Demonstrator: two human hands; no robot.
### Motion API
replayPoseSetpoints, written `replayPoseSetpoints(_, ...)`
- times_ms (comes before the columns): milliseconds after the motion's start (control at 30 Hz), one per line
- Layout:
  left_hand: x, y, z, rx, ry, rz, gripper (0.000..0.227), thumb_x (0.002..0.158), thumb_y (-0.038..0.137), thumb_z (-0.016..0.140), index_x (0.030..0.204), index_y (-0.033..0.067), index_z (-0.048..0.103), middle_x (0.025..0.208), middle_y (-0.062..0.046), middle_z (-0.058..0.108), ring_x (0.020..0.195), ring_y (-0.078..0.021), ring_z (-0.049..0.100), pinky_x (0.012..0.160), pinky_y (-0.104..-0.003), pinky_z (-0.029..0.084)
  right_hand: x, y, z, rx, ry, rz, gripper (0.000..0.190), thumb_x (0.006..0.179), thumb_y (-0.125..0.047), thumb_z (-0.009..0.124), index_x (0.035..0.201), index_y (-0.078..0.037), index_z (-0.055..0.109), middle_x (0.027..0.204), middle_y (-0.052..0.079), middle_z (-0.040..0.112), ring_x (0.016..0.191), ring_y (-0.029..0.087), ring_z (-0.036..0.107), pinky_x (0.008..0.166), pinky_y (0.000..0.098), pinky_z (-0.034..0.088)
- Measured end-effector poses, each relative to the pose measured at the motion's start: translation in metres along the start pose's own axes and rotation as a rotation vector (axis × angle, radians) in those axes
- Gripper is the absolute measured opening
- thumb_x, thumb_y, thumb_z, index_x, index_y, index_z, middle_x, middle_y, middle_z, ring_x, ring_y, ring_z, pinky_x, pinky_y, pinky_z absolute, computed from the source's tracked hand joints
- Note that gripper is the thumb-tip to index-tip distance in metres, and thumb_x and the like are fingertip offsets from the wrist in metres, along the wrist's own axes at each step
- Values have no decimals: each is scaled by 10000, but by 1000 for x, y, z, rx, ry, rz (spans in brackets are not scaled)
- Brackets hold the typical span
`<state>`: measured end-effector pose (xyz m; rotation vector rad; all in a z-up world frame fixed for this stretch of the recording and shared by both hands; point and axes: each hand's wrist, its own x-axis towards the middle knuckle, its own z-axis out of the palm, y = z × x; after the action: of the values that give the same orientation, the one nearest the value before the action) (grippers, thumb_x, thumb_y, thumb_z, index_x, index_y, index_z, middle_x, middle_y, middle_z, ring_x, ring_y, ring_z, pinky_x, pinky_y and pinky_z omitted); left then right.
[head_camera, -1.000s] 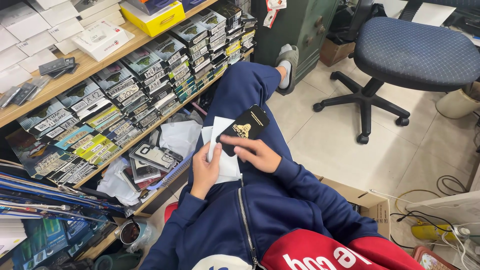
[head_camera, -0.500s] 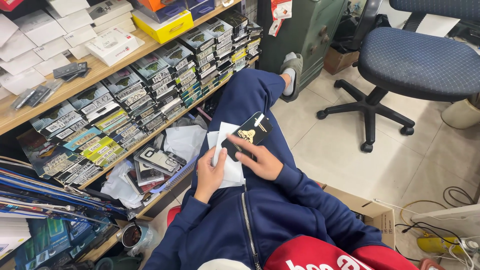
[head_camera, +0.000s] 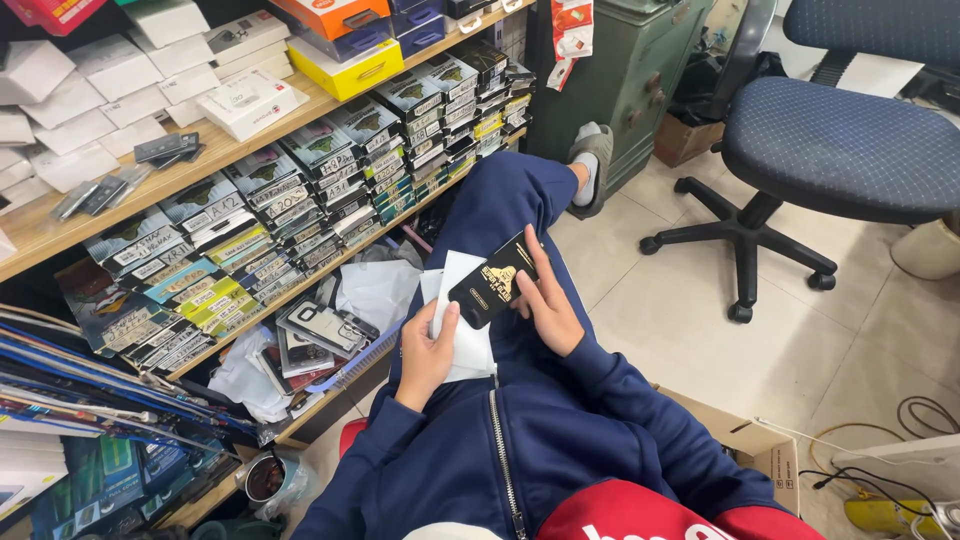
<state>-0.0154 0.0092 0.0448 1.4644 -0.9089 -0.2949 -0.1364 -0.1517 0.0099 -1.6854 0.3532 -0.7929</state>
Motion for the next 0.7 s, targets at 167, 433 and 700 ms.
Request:
replayPoseSetpoints(167, 4, -33, -2, -4, 37, -10, 356, 1058, 251, 589, 765, 62, 658, 624, -39, 618, 691, -101, 568, 663, -290, 472, -9, -26, 12, -119, -319, -140, 443, 1051, -190, 513, 1490, -167, 570, 1061, 149, 775, 664, 195, 690, 656, 377, 560)
replayPoseSetpoints(433, 4, -11, -1, -24, 38, -17, 259, 1035, 236, 625, 937, 34, 754, 718, -61, 706, 809, -95, 592, 724, -318, 514, 1, 5, 3, -75, -41, -28, 577, 1090, -216, 366, 1652, -176, 244, 636, 65, 565, 647, 195, 588, 697, 314, 510)
replayPoseSetpoints(700, 5, -45, 4, -87, 120, -89, 275, 1041, 252, 622, 1120, 25, 756, 898, -108, 767, 942, -101, 582, 841, -352, 518, -7, -2, 6, -244, -285, -117, 421, 1047, -254, 500, 1442, -189, 632, 606, 55, 676, 614, 177, 634, 668, 326, 537)
